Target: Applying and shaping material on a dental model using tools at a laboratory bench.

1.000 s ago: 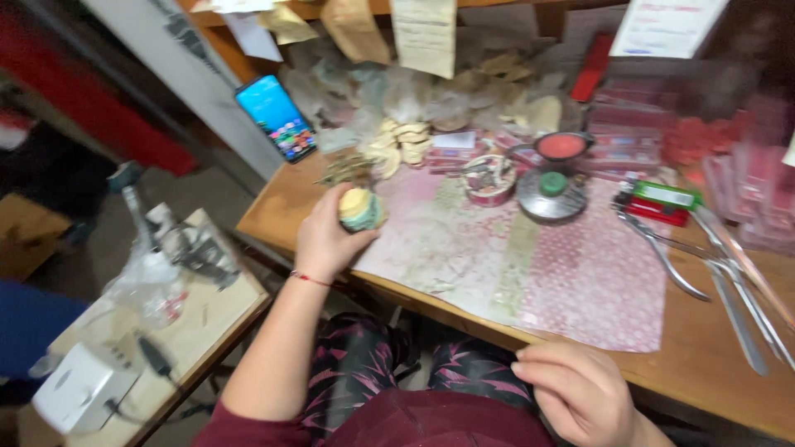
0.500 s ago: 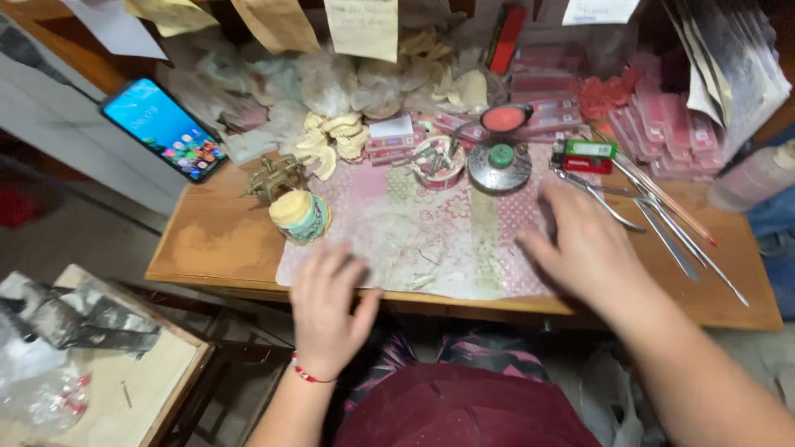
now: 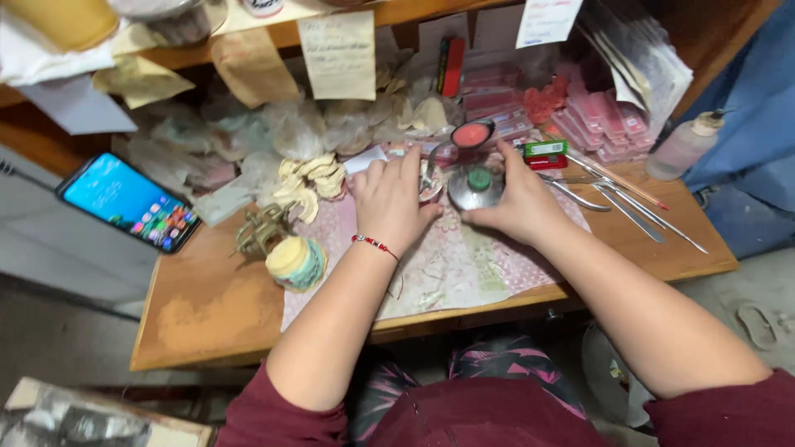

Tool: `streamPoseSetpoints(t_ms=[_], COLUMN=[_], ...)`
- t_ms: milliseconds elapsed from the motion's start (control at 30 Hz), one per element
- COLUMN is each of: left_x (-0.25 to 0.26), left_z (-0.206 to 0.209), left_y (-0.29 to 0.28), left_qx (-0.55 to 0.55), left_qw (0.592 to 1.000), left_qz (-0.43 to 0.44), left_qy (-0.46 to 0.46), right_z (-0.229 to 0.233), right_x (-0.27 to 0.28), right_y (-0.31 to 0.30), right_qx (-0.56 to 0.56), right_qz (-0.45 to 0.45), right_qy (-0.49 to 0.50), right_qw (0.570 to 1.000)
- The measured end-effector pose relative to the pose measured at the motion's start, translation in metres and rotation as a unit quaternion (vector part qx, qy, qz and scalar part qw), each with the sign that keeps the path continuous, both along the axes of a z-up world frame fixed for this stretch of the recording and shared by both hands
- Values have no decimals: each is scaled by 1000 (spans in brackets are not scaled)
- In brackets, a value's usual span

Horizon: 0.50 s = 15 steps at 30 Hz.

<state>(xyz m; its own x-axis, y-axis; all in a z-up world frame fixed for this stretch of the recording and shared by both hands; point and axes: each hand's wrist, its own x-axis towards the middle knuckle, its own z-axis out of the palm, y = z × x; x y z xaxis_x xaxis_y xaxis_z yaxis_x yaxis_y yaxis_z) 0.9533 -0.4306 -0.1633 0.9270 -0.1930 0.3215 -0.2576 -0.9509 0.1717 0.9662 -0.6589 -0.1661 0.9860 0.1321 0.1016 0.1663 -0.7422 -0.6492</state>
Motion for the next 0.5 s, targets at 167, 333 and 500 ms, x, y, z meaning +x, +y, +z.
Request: streamPoseSetpoints(t_ms=[167,333,500], left_x=[13,3,-23], left_z=[-3,-4,11], left_y=[3,9,23], left_qx=[7,-13,-26], left_qw=[1000,999,1000], left_qz=[-19,-27,-10], left_qy=[0,-27,-2], right_z=[-1,-12,-21], right_x=[-42,-54,-52], right_y=[-18,-8,9], right_qx=[7,47,66], right_qz=[81,93,106], right_qy=[31,15,16], right_qw=[996,994,992])
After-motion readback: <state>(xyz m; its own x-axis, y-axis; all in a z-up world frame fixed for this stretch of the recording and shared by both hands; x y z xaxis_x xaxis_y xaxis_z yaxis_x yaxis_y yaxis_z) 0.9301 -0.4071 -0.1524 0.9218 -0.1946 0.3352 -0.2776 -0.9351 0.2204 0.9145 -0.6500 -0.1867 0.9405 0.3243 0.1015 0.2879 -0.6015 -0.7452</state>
